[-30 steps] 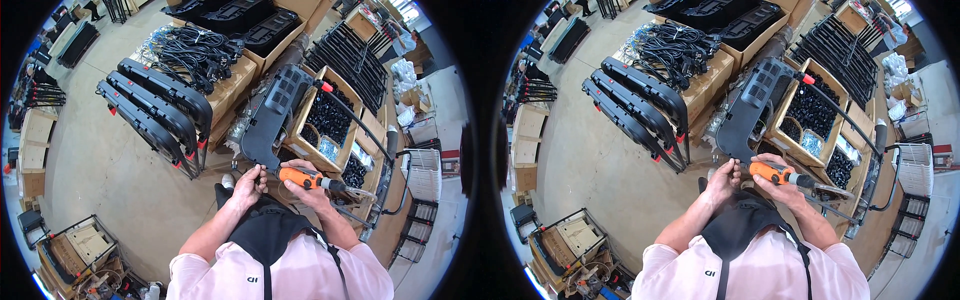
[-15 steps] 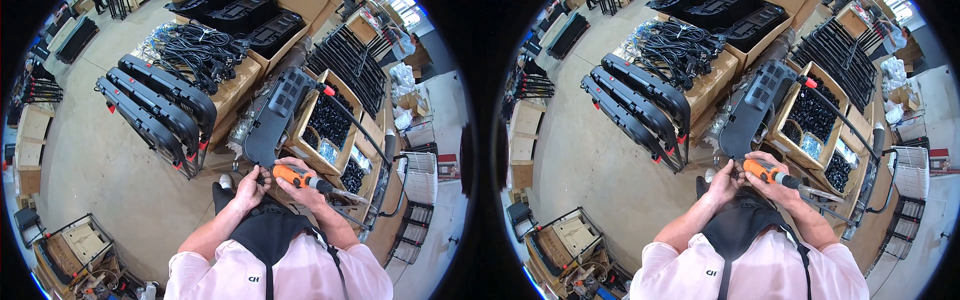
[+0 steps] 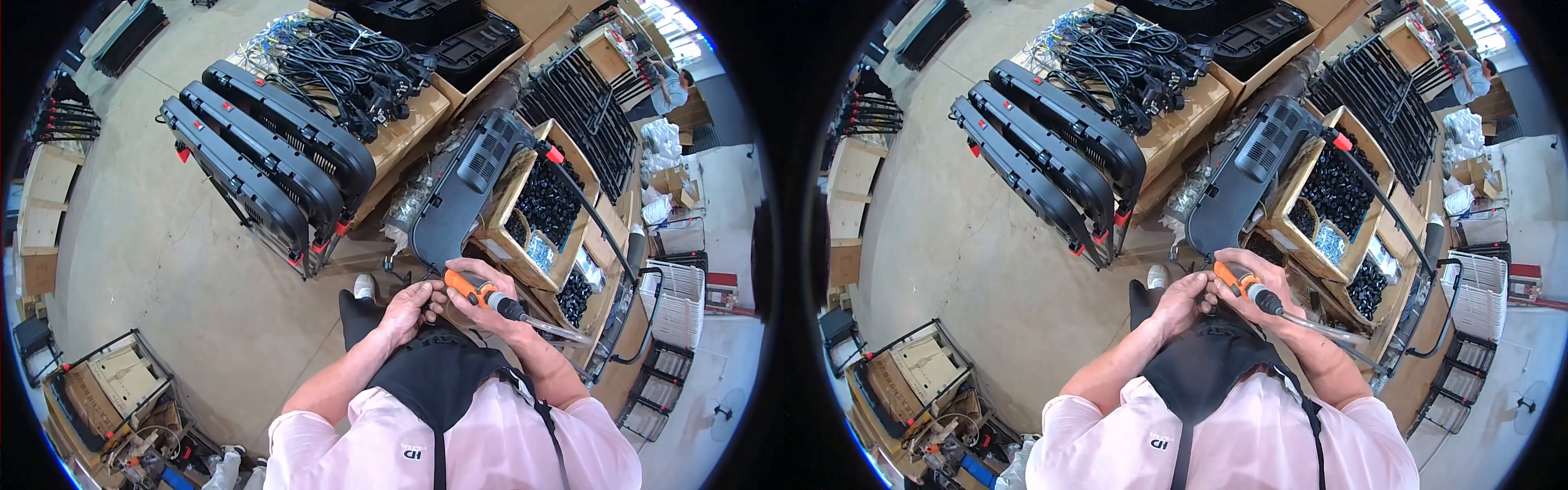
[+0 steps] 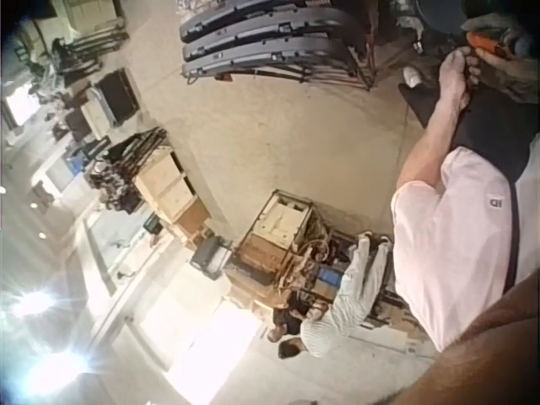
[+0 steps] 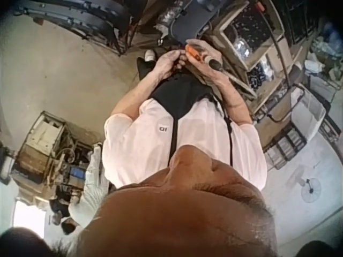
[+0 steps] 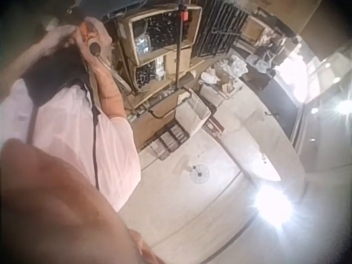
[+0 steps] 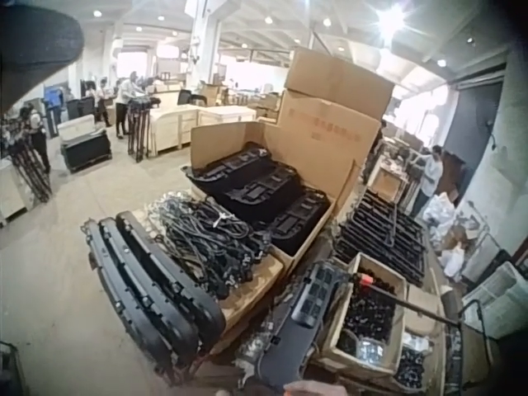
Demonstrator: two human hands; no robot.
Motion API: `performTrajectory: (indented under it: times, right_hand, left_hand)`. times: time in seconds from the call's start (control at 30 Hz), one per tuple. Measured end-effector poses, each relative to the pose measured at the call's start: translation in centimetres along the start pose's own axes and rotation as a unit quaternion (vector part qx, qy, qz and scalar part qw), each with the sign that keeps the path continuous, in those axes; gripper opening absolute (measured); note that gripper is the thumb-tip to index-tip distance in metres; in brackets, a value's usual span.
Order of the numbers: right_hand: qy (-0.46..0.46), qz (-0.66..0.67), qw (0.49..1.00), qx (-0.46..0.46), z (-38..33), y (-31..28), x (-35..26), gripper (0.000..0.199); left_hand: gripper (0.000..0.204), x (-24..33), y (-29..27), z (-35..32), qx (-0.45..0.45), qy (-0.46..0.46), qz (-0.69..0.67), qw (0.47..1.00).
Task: Assembling the plastic housing and internal wiring of a leaf blower or similar power tool component.
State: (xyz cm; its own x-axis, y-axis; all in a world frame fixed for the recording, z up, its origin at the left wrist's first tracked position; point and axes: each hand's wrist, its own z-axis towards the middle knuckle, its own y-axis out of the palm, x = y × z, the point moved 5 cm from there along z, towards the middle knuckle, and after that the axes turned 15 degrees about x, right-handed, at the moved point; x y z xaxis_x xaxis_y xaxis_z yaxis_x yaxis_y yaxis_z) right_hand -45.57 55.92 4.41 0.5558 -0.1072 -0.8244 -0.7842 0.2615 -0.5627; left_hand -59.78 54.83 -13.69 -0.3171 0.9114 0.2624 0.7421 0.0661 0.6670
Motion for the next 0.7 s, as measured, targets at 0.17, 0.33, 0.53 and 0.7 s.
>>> performTrajectory:
  times: [0.17,0.33,0.53,0.7]
  right_hand:
    - [-0.031,-0.013,0.999,-0.007,0.6,0.7,-0.5,0.040]
    - [0.004,-0.002,1.000,-0.005,0.8,0.4,-0.2,0.035]
    - [-0.030,-0.006,0.999,-0.013,0.9,0.6,-0.5,0.037]
    - [-0.020,-0.008,1.000,-0.006,1.1,0.8,-0.3,0.038]
  left_hand:
    - [0.025,0.2,-1.6,0.7,0.034,0.036,0.061,0.997]
    - [0.025,1.4,-1.1,0.1,0.096,0.051,0.069,0.992]
    - [0.027,1.9,-1.1,0.2,0.062,0.033,0.043,0.997]
    - [0.028,1.7,-1.5,1.1,0.074,-0.010,0.018,0.997]
